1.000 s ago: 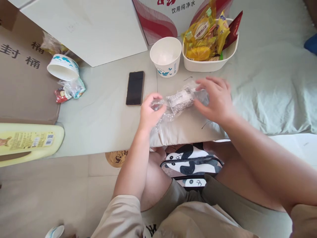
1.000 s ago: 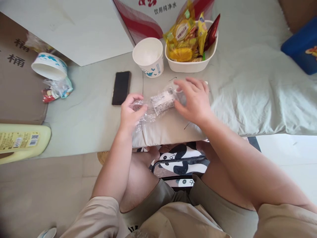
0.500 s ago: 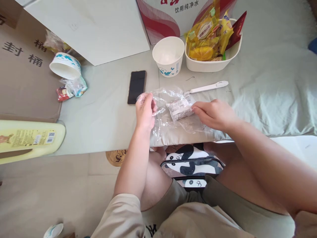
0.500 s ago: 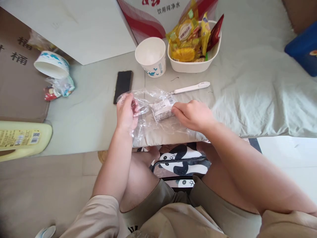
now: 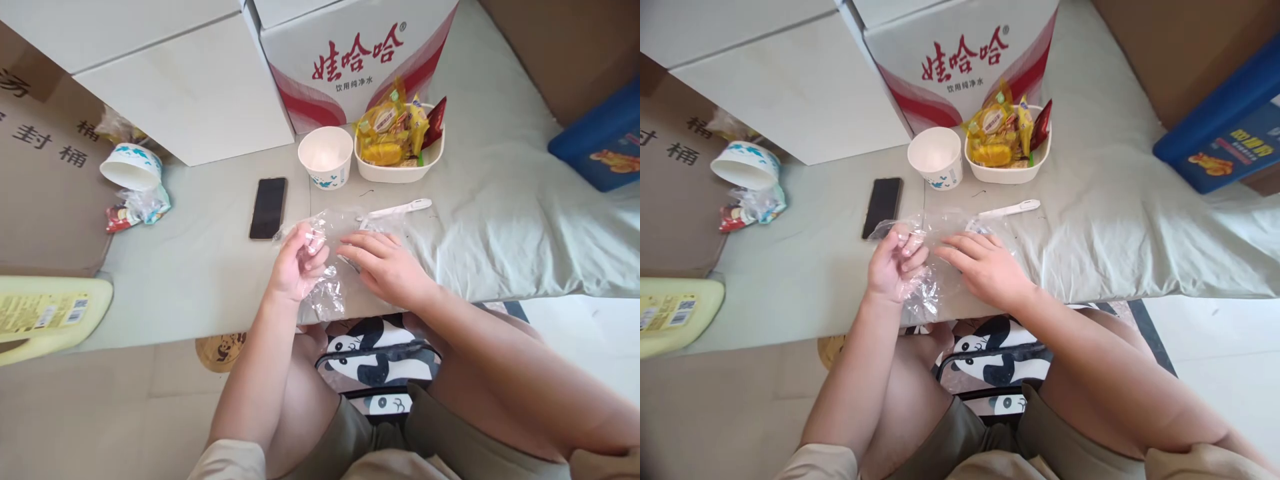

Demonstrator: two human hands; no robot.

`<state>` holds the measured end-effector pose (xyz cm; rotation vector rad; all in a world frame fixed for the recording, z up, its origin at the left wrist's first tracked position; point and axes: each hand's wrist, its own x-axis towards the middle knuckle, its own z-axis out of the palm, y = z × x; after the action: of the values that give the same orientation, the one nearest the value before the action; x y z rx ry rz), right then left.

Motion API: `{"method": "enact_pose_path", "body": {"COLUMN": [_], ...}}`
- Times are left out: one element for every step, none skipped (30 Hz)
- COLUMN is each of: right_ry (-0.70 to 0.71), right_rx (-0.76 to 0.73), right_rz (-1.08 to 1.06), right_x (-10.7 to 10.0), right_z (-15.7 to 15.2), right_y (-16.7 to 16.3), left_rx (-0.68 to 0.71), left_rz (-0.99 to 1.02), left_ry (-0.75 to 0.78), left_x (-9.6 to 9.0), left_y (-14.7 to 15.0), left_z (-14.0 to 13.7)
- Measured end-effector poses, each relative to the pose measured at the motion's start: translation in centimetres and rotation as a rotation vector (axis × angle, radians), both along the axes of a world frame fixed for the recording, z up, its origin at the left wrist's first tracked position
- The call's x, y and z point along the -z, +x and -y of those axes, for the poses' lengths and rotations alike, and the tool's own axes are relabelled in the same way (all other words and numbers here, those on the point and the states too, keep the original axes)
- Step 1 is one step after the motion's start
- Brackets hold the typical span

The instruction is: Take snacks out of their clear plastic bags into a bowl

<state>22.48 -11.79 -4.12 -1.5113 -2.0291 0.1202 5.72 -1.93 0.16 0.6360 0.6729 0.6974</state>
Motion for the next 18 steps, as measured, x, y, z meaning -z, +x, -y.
{"method": "enact_pose_path", "body": {"right_ry": [-0.022, -0.041, -0.052, -0.053, -0.046, -0.034, -0.021, -0.009, 0.001, 0.008, 0.009, 0.003, -0.011, -0.035, -0.068, -0.108, -0.156, -0.203], "right_rx": [0.010, 0.023, 0.038, 0.056, 0.079, 0.109, 0.142, 0.172, 0.187, 0.190, 0.189, 0.187, 0.186, 0.186, 0.188, 0.189, 0.184, 0.175], "right_rz": [0.030, 0.055, 0.072, 0.079, 0.080, 0.076, 0.065, 0.047, 0.020, -0.017, -0.064, -0.120, -0.178, -0.235, -0.290, -0.344, -0.394, -0.438], "right_x": [-0.1, -0.1, -0.2, -0.2, -0.3, -0.3, -0.3, -0.3, -0.3, -0.2, -0.2, -0.2, -0.2, -0.2, -0.2, -0.2, -0.2, -0.2], "right_z": [0.0, 0.0, 0.0, 0.1, 0.1, 0.1, 0.0, -0.1, -0.2, -0.3, -0.4, -0.4, -0.5, -0.5, -0.6, -0.5, -0.5, -0.4], "right_y": [0.2, 0.4, 0.6, 0.8, 1.0, 1.2, 1.4, 1.7, 2.0, 2.4, 2.8, 3.2, 3.7, 4.2, 4.6, 5.1, 5.4, 5.7], "left_rx": [-0.008, -0.032, -0.071, -0.125, -0.189, -0.259, -0.330, -0.398, -0.455, -0.499, -0.528, -0.546, -0.559, -0.571, -0.583, -0.594, -0.602, -0.606], "left_rz": [0.013, 0.015, 0.006, -0.010, -0.028, -0.043, -0.060, -0.080, -0.106, -0.137, -0.165, -0.182, -0.186, -0.178, -0.165, -0.149, -0.137, -0.130], "left_ry": [-0.004, -0.009, -0.017, -0.028, -0.042, -0.064, -0.098, -0.142, -0.197, -0.255, -0.309, -0.348, -0.370, -0.375, -0.369, -0.357, -0.347, -0.341], "left_x": [0.0, -0.1, -0.1, -0.1, -0.1, 0.0, 0.0, 0.2, 0.3, 0.4, 0.6, 0.7, 0.8, 0.9, 0.9, 0.9, 0.9, 0.9], "left_y": [-0.3, -0.6, -0.8, -0.9, -1.0, -1.0, -0.9, -0.9, -0.8, -0.7, -0.6, -0.6, -0.5, -0.5, -0.5, -0.5, -0.5, -0.6], "left_z": [-0.2, -0.4, -0.7, -1.0, -1.4, -1.8, -2.2, -2.6, -3.0, -3.3, -3.6, -3.9, -4.1, -4.3, -4.5, -4.6, -4.7, -4.8]}}
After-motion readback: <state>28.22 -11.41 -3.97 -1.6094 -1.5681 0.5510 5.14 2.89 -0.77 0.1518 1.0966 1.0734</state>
